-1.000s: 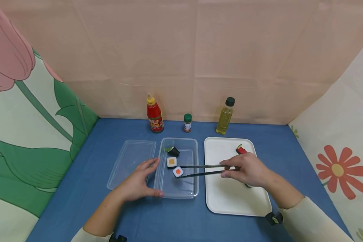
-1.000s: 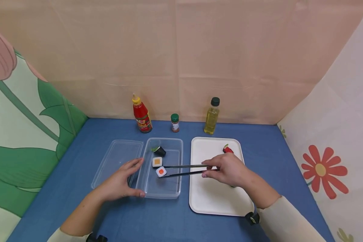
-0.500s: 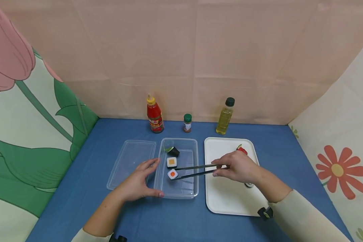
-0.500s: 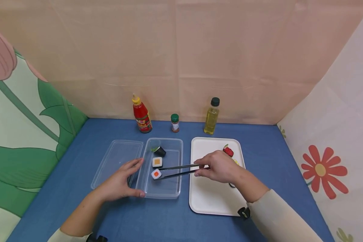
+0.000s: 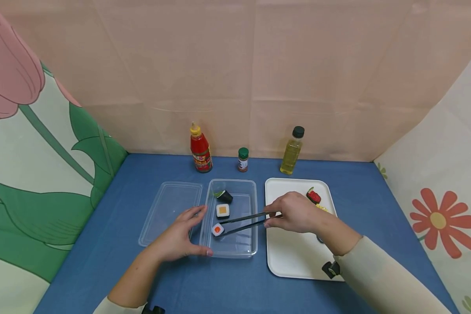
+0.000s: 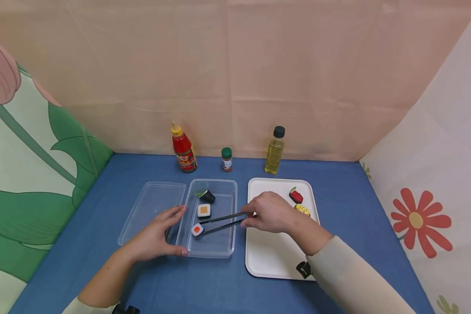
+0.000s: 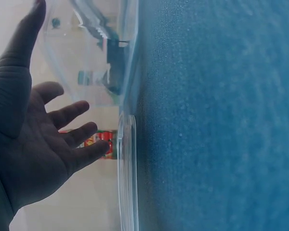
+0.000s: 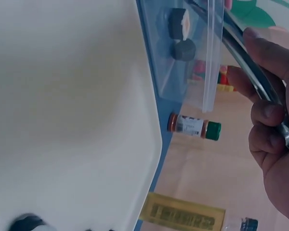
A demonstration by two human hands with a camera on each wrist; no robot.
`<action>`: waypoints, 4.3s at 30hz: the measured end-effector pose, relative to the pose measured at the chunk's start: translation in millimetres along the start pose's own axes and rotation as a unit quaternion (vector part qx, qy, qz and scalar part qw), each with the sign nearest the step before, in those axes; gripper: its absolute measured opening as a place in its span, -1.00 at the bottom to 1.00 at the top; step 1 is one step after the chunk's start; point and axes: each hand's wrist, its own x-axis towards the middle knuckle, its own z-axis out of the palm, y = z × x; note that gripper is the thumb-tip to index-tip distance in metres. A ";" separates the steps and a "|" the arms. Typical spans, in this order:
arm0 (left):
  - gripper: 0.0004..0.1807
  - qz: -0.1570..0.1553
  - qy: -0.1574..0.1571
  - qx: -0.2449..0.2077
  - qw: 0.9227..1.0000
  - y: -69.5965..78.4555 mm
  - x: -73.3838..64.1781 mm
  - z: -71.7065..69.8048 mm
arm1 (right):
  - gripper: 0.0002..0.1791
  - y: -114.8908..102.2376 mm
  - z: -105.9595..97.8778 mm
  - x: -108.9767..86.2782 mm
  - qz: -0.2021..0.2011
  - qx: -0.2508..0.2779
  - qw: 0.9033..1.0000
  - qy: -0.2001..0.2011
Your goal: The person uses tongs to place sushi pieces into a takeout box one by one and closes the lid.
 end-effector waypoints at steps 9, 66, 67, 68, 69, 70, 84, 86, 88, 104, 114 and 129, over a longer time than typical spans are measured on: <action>0.36 0.004 -0.002 -0.004 1.000 1.6 0.4 -0.1 | -0.67 -5.4 -1.5 6.9 -0.010 -0.019 0.999 -0.026; 0.37 -0.002 0.000 -0.002 1.000 0.1 0.0 1.3 | -0.58 30.4 0.4 -81.2 0.002 0.024 0.985 0.172; 0.37 -0.002 -0.001 -0.003 1.000 0.1 0.1 1.3 | -0.57 31.6 0.3 -83.3 0.001 0.022 0.984 0.175; 0.37 -0.001 -0.002 -0.004 1.000 0.1 0.2 1.4 | -0.57 32.7 0.1 -85.4 0.002 0.021 0.983 0.180; 0.37 -0.002 -0.002 -0.004 1.000 0.1 0.2 1.4 | -0.57 33.8 -0.1 -87.5 0.003 0.020 0.983 0.185; 0.37 -0.002 -0.002 -0.004 1.000 0.1 0.2 1.3 | -0.57 34.9 -0.2 -89.5 0.006 0.019 0.982 0.189; 0.37 -0.003 0.000 0.003 1.000 0.7 -0.8 1.5 | -0.58 50.3 -4.4 -117.4 0.052 0.023 0.971 0.233; 0.37 -0.003 0.000 0.002 1.000 0.8 -1.0 1.5 | -0.57 52.7 -5.8 -121.1 0.057 0.012 0.969 0.241; 0.36 -0.005 -0.001 0.000 1.000 0.9 -1.1 1.6 | -0.55 55.4 -6.6 -125.2 0.066 0.004 0.967 0.244; 0.37 -0.012 -0.003 -0.004 1.000 1.3 -1.1 1.7 | -0.51 68.4 -17.4 -160.1 0.150 -0.040 0.959 0.236; 0.38 -0.015 -0.005 0.000 1.000 0.2 0.2 1.7 | -0.50 75.7 -22.5 -179.5 0.210 -0.067 0.949 0.225; 0.37 -0.013 -0.006 0.002 1.000 2.3 -0.9 2.7 | -0.45 91.3 -22.5 -200.4 0.281 -0.075 0.934 0.207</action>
